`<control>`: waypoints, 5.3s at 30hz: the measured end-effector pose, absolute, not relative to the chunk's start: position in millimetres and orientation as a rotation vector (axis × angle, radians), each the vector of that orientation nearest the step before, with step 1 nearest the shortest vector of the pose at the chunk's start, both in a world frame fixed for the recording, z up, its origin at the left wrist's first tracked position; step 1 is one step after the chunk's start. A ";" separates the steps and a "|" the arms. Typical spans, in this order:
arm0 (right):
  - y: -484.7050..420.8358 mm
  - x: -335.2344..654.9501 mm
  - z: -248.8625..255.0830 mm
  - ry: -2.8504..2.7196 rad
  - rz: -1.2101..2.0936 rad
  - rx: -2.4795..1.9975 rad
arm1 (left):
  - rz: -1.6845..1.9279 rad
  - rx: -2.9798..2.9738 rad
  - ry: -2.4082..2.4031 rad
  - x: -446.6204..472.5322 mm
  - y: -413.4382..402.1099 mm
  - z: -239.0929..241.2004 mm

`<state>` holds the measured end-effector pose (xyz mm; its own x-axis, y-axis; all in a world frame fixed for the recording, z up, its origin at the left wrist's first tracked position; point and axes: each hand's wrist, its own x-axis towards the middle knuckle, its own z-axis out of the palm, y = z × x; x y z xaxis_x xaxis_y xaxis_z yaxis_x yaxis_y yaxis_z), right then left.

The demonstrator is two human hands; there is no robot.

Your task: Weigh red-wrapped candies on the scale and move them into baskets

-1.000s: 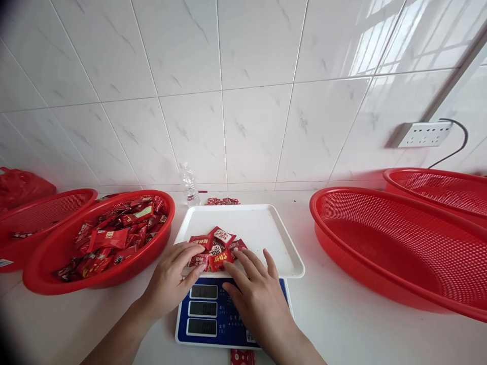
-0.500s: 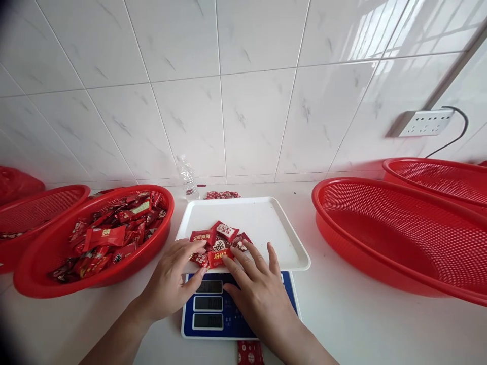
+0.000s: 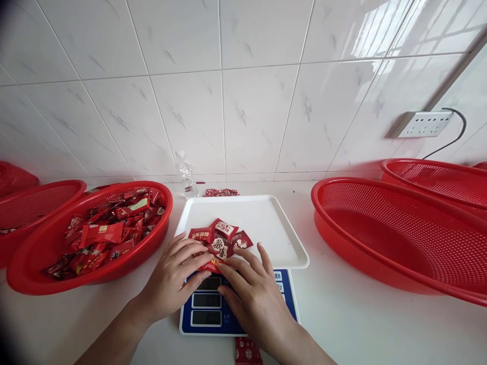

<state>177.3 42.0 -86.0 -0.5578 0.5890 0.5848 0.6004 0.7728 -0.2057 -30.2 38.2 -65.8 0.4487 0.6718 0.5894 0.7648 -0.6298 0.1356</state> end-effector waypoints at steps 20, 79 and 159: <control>34.8 183.7 -66.5 -1.994 0.664 -0.846 | -1.335 -2.603 -1.055 -23.2 30.1 -65.2; -37.5 227.9 -103.7 -2.790 0.659 -0.797 | -1.290 -2.483 -1.474 -40.3 50.6 -78.9; 94.9 229.3 -47.9 -2.502 -0.321 -0.935 | -1.316 -2.465 -1.531 -42.3 46.5 -75.7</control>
